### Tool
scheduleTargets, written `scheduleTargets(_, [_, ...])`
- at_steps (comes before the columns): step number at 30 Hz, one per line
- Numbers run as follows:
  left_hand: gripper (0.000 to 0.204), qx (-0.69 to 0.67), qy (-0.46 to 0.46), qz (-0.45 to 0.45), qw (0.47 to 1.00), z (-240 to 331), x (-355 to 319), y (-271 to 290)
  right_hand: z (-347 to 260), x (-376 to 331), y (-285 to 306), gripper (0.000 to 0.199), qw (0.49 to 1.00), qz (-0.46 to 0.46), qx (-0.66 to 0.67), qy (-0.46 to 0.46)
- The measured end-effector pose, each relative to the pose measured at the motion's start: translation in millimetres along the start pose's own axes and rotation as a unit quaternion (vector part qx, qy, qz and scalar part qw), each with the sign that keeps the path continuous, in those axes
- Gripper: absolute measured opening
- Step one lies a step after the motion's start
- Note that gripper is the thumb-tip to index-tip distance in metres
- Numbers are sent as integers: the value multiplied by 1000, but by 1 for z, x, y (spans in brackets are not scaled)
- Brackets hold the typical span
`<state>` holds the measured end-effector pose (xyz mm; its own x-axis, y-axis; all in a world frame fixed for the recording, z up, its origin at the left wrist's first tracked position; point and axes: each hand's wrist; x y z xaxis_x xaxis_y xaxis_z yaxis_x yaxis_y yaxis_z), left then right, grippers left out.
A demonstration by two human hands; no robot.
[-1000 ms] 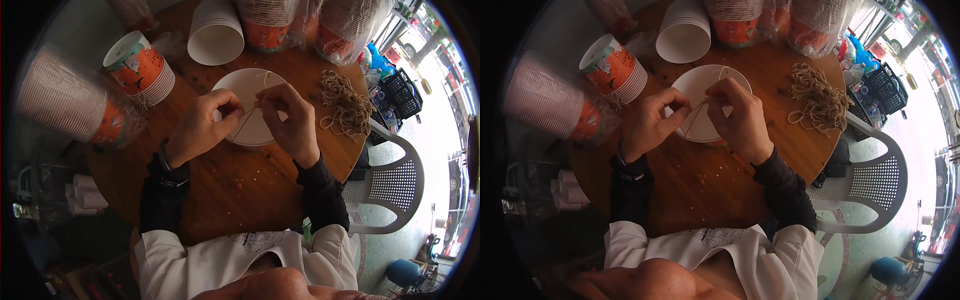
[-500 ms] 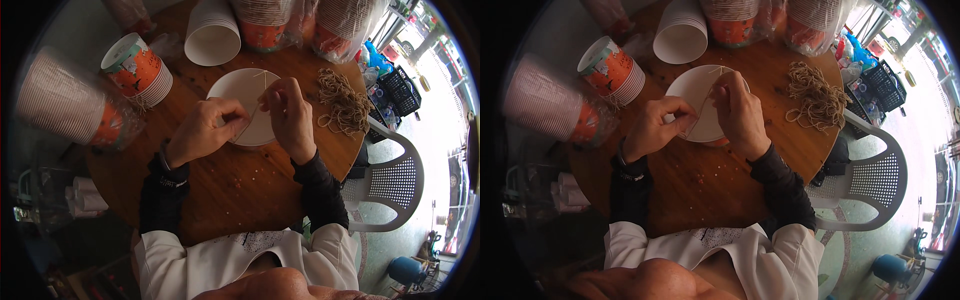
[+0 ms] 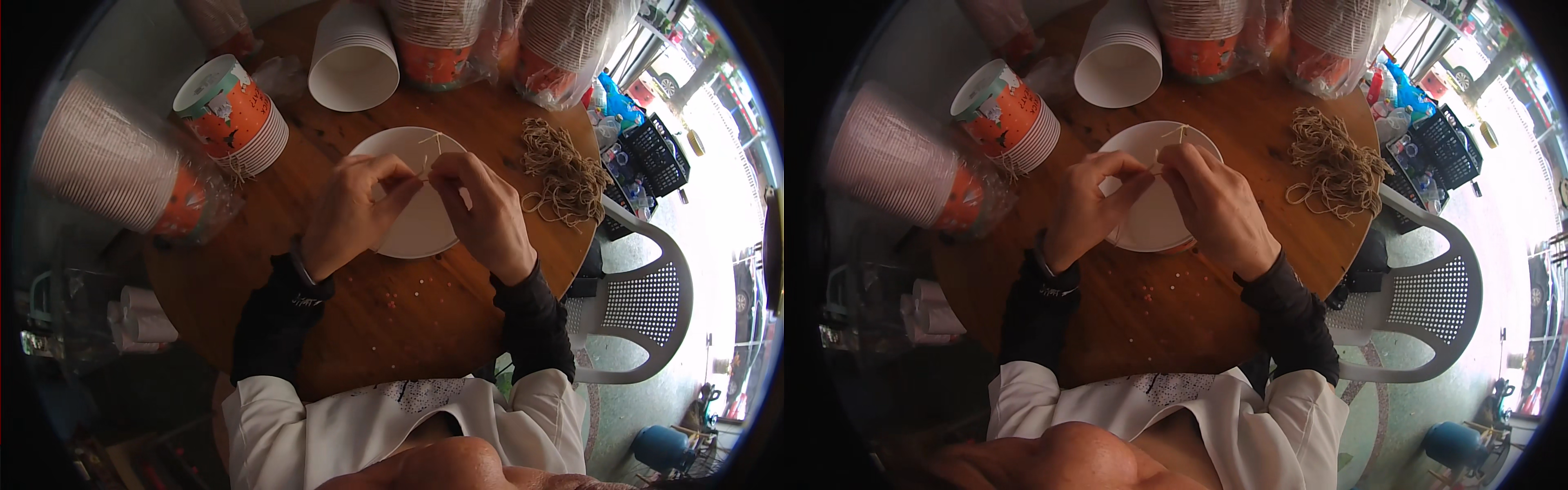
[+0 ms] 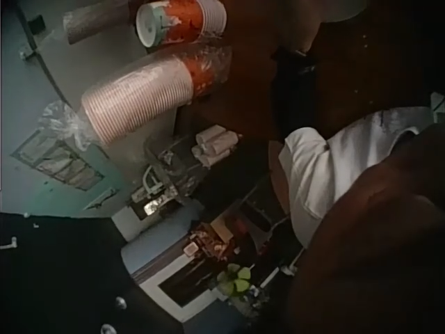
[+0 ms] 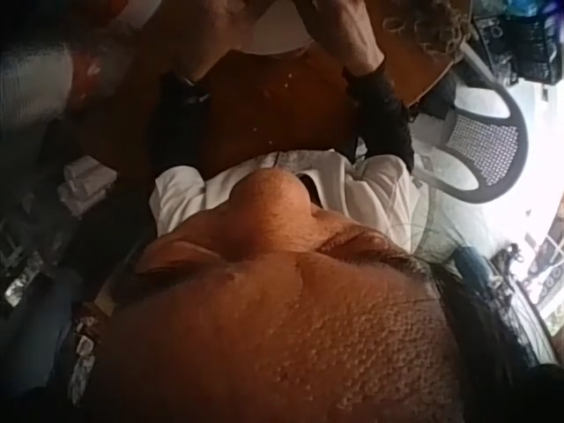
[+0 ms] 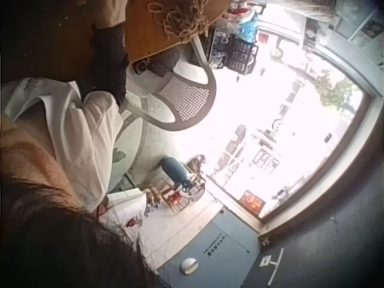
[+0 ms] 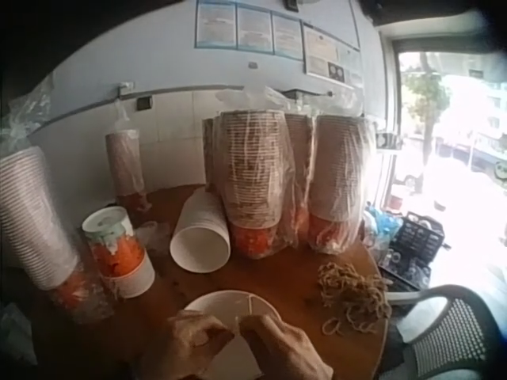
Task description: Attaching thin string handles to small decorative paper buckets.
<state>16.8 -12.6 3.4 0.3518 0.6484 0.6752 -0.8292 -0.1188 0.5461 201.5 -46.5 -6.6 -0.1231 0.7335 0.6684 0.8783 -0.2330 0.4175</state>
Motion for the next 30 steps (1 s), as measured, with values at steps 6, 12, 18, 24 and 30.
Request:
scheduleTargets(6, [5,-95,91,-96,987,5,-15,6,25,17,24,14,972,73,-203,91])
scheduleTargets(12, [10,-54,-24,-107,993,7,-28,9,94,12,50,9,962,133,-238,-11])
scheduleTargets(18, [10,-48,-41,-144,988,5,-32,7,106,-3,33,8,966,129,-214,-61])
scheduleTargets(24, [10,-39,-67,-130,989,7,-30,5,113,3,29,11,964,168,-198,-52])
scheduleTargets(30, [15,53,-135,-147,978,14,-38,6,110,-9,28,16,980,142,-128,-53])
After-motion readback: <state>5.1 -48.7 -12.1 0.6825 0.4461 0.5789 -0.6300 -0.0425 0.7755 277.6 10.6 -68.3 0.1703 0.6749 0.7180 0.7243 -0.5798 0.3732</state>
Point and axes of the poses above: each hand's wrist, its own x-axis towards the middle knuckle, its own y-axis out of the back of the hand, z = x × y, and after that the axes turned 4 degrees about z, right-handed
